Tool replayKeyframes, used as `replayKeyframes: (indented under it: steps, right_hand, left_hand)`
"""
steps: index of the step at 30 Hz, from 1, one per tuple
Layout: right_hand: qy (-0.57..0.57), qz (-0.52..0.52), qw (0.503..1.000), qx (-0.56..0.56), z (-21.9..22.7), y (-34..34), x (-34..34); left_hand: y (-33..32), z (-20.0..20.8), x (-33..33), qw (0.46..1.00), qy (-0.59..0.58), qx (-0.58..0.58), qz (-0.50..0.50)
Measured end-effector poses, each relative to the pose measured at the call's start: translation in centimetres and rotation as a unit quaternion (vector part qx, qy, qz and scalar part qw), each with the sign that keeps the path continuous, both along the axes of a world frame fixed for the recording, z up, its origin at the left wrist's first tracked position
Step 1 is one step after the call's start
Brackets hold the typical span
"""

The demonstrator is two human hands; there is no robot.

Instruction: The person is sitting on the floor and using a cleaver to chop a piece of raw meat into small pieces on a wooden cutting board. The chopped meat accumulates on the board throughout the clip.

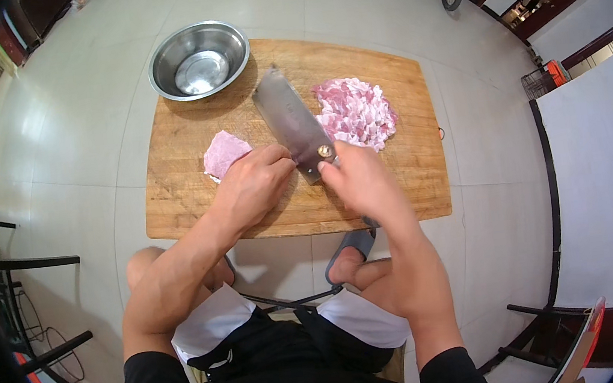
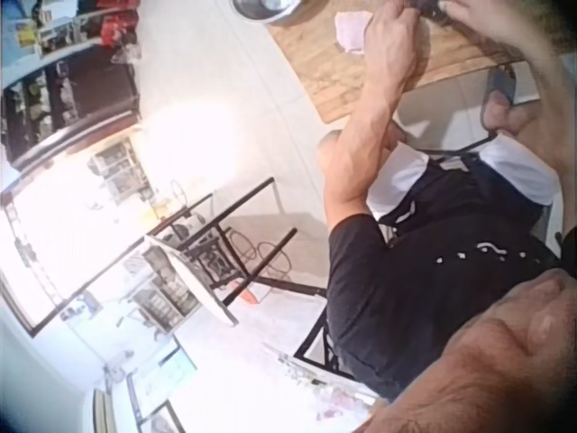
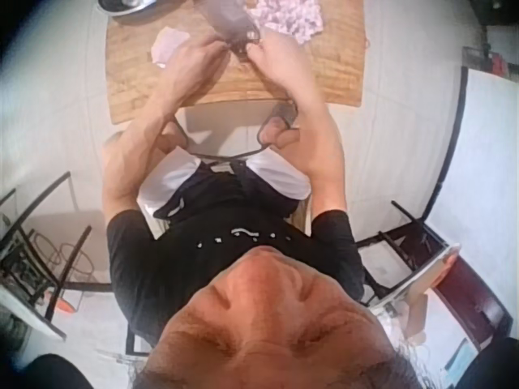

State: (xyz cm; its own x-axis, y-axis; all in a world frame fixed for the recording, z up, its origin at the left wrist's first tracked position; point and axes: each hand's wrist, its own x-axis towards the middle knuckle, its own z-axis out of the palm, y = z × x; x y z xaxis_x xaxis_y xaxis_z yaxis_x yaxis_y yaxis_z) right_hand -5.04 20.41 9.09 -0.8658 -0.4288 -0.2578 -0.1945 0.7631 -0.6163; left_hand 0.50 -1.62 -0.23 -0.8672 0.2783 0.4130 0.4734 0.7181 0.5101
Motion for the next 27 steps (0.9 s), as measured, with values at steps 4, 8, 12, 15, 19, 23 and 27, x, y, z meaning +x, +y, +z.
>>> replayKeyframes:
  steps: [4,8,12,15,19,23,27]
  right_hand:
    - [-0.188,-0.075,0.97,-0.136,-3.1,2.9,-3.3]
    - [-0.186,-0.09,0.966,-0.157,-2.0,5.1,-3.4]
    - [-0.102,-0.09,0.988,-0.066,0.8,4.9,-0.6]
    - [0.098,-0.011,0.995,0.026,1.3,5.6,2.7]
    - [0.121,0.006,0.988,0.091,2.6,5.3,5.6]
    - [0.109,0.04,0.986,0.117,3.1,5.3,7.1]
    - [0.111,0.051,0.986,0.11,3.4,5.5,7.6]
  left_hand:
    - [0.1,0.2,0.4,1.0,0.007,0.013,0.016]
    - [-0.1,-0.1,0.3,1.0,0.011,0.012,0.022]
    - [-0.1,-0.3,0.4,1.0,0.002,0.004,0.031]
    - [0.0,-0.2,0.3,0.999,-0.01,-0.001,0.042]
    - [-0.2,-0.2,0.5,0.999,-0.009,-0.002,0.038]
    - [-0.3,-0.2,0.5,1.0,0.008,0.005,0.022]
    - [-0.2,0.0,0.6,1.0,-0.002,0.003,0.025]
